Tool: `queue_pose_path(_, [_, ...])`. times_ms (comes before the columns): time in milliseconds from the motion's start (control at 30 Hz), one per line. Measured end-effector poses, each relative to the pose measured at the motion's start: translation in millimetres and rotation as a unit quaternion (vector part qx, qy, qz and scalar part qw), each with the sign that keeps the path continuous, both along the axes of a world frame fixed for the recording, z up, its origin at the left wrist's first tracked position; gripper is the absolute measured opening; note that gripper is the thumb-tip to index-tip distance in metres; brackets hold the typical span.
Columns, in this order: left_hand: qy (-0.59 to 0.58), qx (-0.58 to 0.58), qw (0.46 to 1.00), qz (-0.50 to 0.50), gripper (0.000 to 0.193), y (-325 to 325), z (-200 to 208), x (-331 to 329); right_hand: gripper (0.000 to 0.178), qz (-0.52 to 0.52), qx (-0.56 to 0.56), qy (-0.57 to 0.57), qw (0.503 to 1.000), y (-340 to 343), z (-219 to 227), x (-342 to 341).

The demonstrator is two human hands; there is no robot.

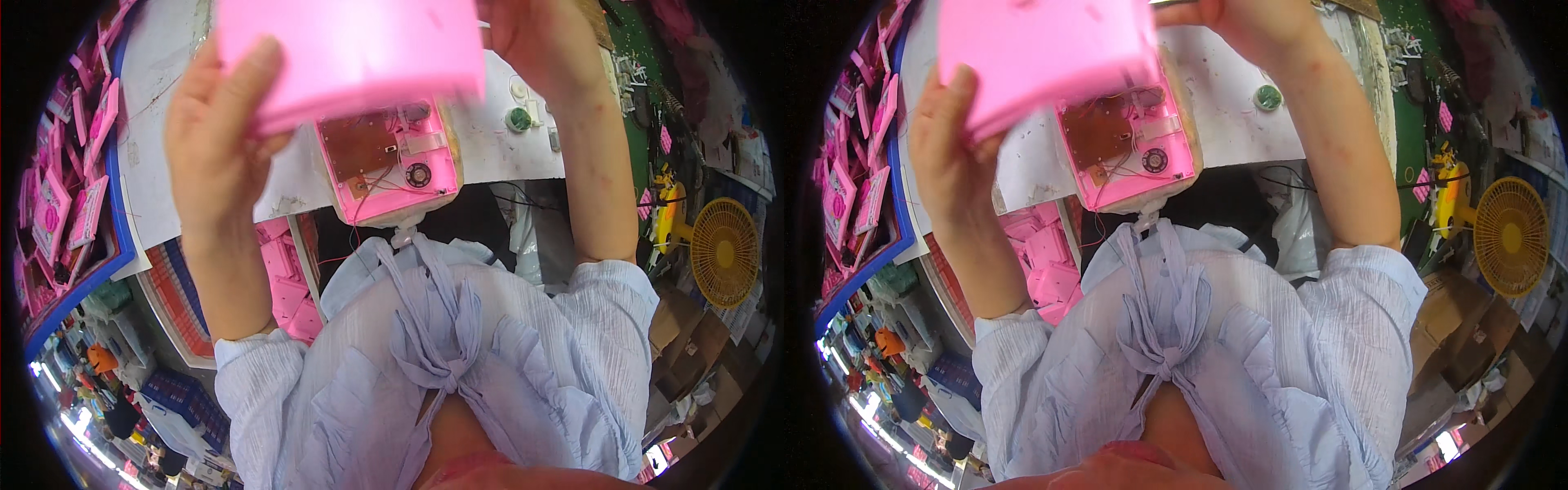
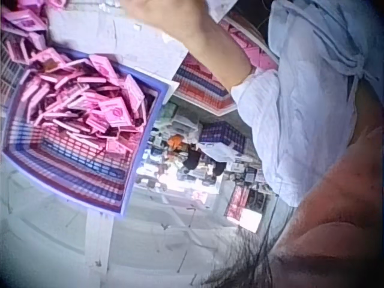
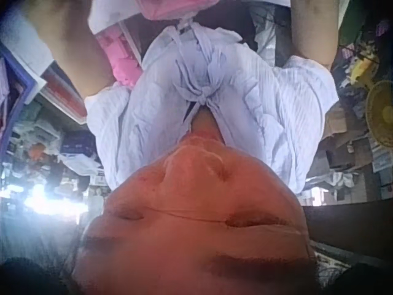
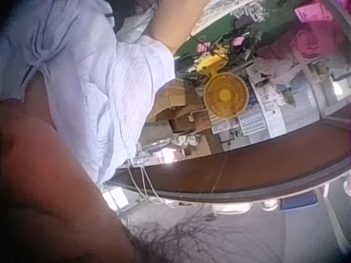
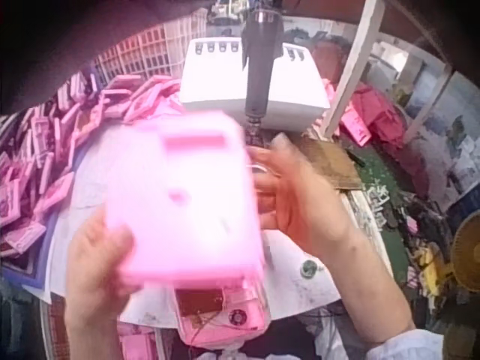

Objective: Assembling and soldering electronic components into a pink toy housing.

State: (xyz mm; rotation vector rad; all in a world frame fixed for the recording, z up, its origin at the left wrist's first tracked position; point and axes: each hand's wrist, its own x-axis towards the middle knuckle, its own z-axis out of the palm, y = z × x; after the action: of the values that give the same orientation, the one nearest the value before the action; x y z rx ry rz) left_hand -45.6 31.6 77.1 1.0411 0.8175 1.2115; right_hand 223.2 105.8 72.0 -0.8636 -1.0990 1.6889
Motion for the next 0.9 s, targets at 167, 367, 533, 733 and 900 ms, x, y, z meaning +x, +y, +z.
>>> queue_pose_path(167, [0.133, -0.029, 0.984, 0.116, 0.045, 2.7, -19.2, 2.2, 0.063, 0.008, 0.111, -0.142, 0.984, -51.7, -3.5, -2.3])
queue_pose_path(367, [0.323, 0.083, 0.940, 0.067, 0.089, -48.6, -51.5, 28.4, 0.063, -0.022, 0.191, -0.382, 0.904, -122.4, -41.6, 17.0])
queue_pose_path(533, [0.520, 0.071, 0.851, 0.023, 0.092, -69.2, -67.3, 28.4, 0.057, -0.004, 0.175, -0.430, 0.886, -146.6, -80.2, 13.6])
queue_pose_path(733, [0.452, 0.060, 0.889, 0.042, 0.087, -71.3, -83.6, 25.3, 0.050, 0.028, 0.216, -0.409, 0.886, -132.8, -89.8, 14.6])
queue_pose_path(900, [0.483, 0.009, 0.874, 0.054, 0.085, -91.8, -77.0, 25.0, 0.044, 0.066, 0.260, -0.445, 0.854, -122.5, -85.4, 13.4])
